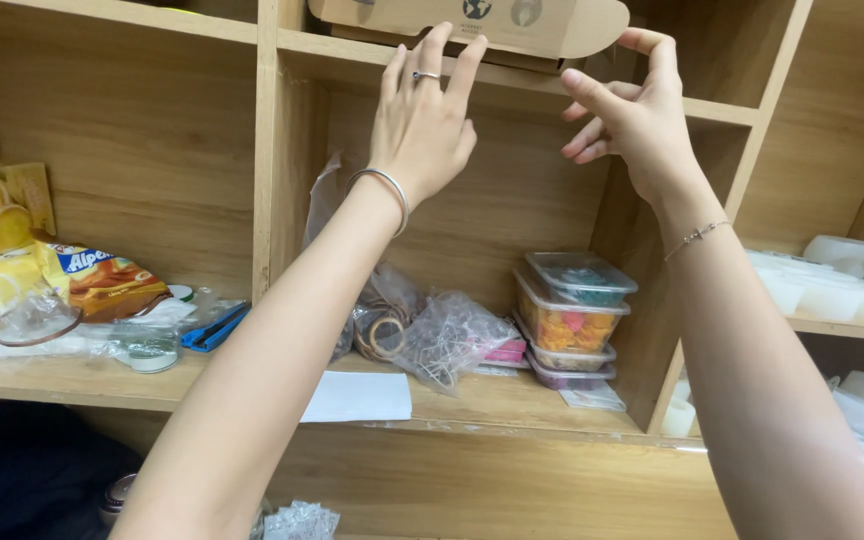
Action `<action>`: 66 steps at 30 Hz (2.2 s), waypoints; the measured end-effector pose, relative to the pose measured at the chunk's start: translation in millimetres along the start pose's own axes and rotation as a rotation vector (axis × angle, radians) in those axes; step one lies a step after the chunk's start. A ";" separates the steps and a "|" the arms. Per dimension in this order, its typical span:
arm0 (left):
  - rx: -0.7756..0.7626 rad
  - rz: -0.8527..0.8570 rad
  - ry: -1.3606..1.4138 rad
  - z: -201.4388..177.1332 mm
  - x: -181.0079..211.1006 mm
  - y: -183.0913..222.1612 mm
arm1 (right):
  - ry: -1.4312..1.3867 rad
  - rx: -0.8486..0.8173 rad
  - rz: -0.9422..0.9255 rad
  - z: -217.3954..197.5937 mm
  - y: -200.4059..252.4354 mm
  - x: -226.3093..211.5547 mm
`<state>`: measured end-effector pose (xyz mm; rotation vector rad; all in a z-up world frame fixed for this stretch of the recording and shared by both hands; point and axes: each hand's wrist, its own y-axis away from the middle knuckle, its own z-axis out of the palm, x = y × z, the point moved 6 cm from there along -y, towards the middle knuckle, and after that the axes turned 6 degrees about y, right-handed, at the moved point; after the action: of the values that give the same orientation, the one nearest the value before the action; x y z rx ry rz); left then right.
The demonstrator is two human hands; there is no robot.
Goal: Organizing and inspecting various decorative wax candles and star-shaped items in a workshop.
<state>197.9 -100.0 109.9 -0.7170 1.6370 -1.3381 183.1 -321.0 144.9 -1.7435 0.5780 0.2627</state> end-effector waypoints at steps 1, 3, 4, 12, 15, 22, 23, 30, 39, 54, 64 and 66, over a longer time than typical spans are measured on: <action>0.039 0.012 0.002 -2.2 0.0 2.8 | 0.055 0.005 -0.017 -2.3 1.3 -1.1; 0.047 0.011 -0.010 -2.7 2.9 3.3 | 0.063 0.010 -0.020 -3.2 3.3 -2.7; 0.054 0.008 -0.026 -3.6 3.9 4.2 | 0.070 0.011 -0.025 -3.0 4.3 -3.5; 0.098 -0.019 -0.050 -9.7 14.0 3.6 | 0.106 0.030 -0.033 -2.6 11.9 -2.6; 0.082 -0.063 -0.036 -6.5 12.8 7.5 | 0.109 0.029 -0.023 -3.9 18.4 -1.2; 0.093 -0.112 0.102 -23.8 40.2 39.7 | 0.008 0.057 -0.032 -24.2 59.0 -0.8; 0.080 -0.120 0.110 -30.3 50.4 49.1 | 0.009 0.056 -0.015 -27.3 73.5 0.9; -0.249 -0.235 0.439 -56.1 113.5 130.2 | 0.026 -0.058 0.202 -32.4 194.0 29.0; -1.549 -0.689 1.350 -35.7 206.8 373.4 | -0.041 -0.483 0.875 -5.6 411.1 143.8; -1.594 -1.244 1.582 -77.1 311.0 604.6 | 0.198 -0.203 1.421 -16.1 766.6 250.7; -1.704 -1.373 1.452 -87.9 336.2 651.4 | 0.628 -0.310 1.098 14.3 782.2 266.8; -1.704 -1.393 1.421 -89.0 334.3 649.5 | 0.710 -0.335 1.033 33.4 773.0 275.6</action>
<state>29.1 -179.9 -601.9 -2.6196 3.8031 -0.6540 26.8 -476.0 -646.4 -1.6849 2.0447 0.4666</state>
